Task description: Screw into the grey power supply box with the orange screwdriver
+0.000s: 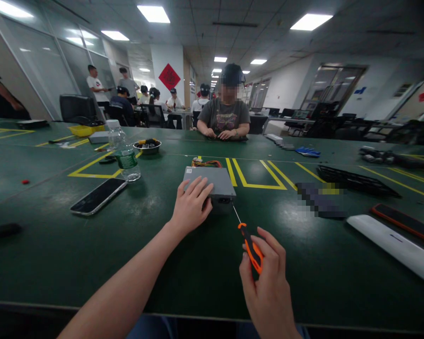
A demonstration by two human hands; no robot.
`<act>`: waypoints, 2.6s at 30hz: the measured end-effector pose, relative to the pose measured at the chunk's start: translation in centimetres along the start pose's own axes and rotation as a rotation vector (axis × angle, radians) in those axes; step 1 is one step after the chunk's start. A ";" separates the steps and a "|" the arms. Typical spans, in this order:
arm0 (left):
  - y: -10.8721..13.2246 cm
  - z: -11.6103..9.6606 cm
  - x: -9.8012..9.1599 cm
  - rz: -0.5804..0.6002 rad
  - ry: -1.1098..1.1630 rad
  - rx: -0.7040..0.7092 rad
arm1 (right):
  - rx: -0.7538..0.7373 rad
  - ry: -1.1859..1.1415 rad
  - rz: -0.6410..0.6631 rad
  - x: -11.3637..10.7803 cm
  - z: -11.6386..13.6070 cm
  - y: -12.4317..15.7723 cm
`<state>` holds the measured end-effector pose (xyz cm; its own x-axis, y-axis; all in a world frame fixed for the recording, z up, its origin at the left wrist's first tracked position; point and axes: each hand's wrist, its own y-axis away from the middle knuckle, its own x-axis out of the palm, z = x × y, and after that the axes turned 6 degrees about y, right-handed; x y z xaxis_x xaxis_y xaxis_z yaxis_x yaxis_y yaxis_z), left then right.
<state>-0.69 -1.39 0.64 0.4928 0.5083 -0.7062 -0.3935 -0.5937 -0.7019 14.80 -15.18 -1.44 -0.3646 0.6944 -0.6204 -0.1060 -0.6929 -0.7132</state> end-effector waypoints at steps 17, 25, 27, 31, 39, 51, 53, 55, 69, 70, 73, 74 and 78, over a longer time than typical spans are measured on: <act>-0.1 0.2 0.0 0.016 0.002 -0.025 | -0.057 -0.033 -0.002 -0.1 -0.8 -0.1; -0.1 0.0 0.0 0.025 0.001 -0.035 | -0.128 -0.092 0.002 -0.6 -0.4 0.2; -0.1 0.1 0.0 0.019 0.005 -0.033 | -0.143 -0.098 0.015 -0.3 -0.1 0.1; -0.2 0.1 0.0 0.021 0.005 -0.025 | -0.134 -0.108 0.005 0.2 0.2 0.0; -0.2 -0.1 -0.1 -0.004 0.002 -0.033 | -0.128 -0.084 -0.002 0.7 0.6 -0.3; -0.2 -0.4 0.2 -0.010 0.033 -0.035 | -0.302 0.212 0.024 1.4 2.0 0.2; -0.2 -0.4 0.2 -0.008 0.040 -0.043 | -0.324 0.216 -0.001 1.7 2.3 0.3; -0.2 -0.4 0.3 -0.008 0.045 -0.053 | -0.294 0.183 -0.025 1.9 2.4 0.4; -0.3 -0.8 0.1 0.007 0.027 -0.081 | -0.034 -0.024 -0.044 2.2 2.4 1.2; -0.3 -0.8 0.1 0.011 0.024 -0.084 | -0.077 -0.022 -0.054 2.4 2.4 1.2; -0.3 -0.9 0.3 0.019 0.016 -0.088 | -0.192 0.037 -0.078 2.3 2.3 0.8; -0.3 -0.9 0.3 0.019 0.016 -0.088 | -0.195 0.066 -0.087 2.1 2.3 0.5; -0.3 -0.8 0.3 0.018 0.015 -0.089 | -0.113 0.067 -0.028 0.8 1.9 -0.5</act>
<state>0.21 -1.62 0.72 0.4980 0.4880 -0.7168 -0.3320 -0.6563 -0.6775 12.76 -14.67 -0.97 -0.3003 0.7268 -0.6177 -0.0084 -0.6495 -0.7603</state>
